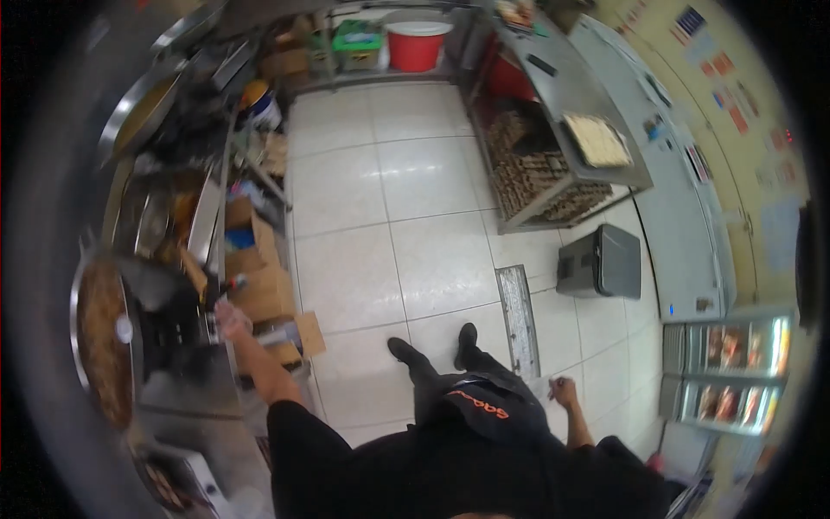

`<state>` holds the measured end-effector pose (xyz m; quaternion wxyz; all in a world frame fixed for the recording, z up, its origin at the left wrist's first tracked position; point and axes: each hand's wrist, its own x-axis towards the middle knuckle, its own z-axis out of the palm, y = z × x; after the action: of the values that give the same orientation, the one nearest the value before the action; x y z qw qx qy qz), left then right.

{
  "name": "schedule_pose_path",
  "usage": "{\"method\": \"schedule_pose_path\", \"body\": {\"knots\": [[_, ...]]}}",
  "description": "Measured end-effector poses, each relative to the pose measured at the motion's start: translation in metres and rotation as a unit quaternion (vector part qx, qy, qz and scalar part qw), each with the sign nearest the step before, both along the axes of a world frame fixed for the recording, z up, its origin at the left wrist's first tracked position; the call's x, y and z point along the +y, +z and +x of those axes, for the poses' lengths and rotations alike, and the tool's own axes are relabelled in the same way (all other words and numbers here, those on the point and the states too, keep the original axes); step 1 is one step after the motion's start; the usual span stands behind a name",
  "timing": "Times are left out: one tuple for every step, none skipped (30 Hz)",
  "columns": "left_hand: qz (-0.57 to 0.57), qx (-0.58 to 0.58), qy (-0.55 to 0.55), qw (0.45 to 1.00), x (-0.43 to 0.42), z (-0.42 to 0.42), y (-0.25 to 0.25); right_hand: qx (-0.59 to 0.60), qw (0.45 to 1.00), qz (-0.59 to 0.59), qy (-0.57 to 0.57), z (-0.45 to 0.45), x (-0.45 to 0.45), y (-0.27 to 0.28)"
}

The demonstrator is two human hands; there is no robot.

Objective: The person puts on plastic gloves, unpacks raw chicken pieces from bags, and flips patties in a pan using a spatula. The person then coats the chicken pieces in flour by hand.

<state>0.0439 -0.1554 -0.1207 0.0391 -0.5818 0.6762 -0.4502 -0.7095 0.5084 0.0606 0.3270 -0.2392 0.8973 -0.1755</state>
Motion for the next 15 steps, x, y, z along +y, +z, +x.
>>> {"method": "schedule_pose_path", "body": {"knots": [[0.152,0.110,0.108,0.976,-0.001,-0.014,0.023,0.005,1.000,-0.004,-0.007,0.011,-0.030,0.025],[0.270,0.208,0.235,0.910,-0.003,-0.027,0.047,-0.006,1.000,-0.022,-0.012,0.011,-0.038,0.016],[0.259,0.271,0.285,0.882,-0.004,-0.047,0.073,0.000,1.000,-0.010,0.012,0.013,-0.052,0.025],[0.240,0.329,0.334,0.850,-0.005,-0.065,0.097,0.002,1.000,-0.004,0.023,0.014,-0.062,0.030],[0.212,0.340,0.356,0.844,-0.001,-0.075,0.105,-0.012,1.000,-0.020,0.000,0.016,-0.069,0.038],[0.195,0.339,0.358,0.848,0.000,-0.080,0.111,-0.027,0.999,-0.036,-0.020,0.019,-0.074,0.044],[0.196,0.337,0.359,0.848,0.005,-0.087,0.111,-0.020,0.999,-0.035,-0.028,0.017,-0.068,0.049],[0.205,0.333,0.362,0.846,0.004,-0.091,0.114,-0.005,1.000,-0.016,-0.019,0.017,-0.065,0.051],[0.219,0.328,0.369,0.842,0.004,-0.095,0.116,0.010,1.000,0.004,-0.008,0.017,-0.061,0.052],[0.244,0.321,0.380,0.832,0.005,-0.098,0.125,0.011,1.000,0.005,-0.010,0.017,-0.054,0.051],[0.269,0.314,0.390,0.823,0.005,-0.101,0.133,0.002,1.000,0.010,-0.020,0.016,-0.044,0.046],[0.294,0.307,0.399,0.812,0.006,-0.104,0.142,-0.008,0.999,0.015,-0.029,0.016,-0.033,0.041],[0.289,0.305,0.409,0.810,0.006,-0.102,0.146,-0.013,0.999,0.019,-0.035,0.016,-0.022,0.036],[0.289,0.301,0.404,0.814,0.007,-0.104,0.146,-0.014,0.999,0.016,-0.033,0.018,-0.016,0.033],[0.283,0.300,0.397,0.820,0.009,-0.103,0.146,-0.012,0.999,0.040,-0.031,0.020,-0.011,0.031]]}}
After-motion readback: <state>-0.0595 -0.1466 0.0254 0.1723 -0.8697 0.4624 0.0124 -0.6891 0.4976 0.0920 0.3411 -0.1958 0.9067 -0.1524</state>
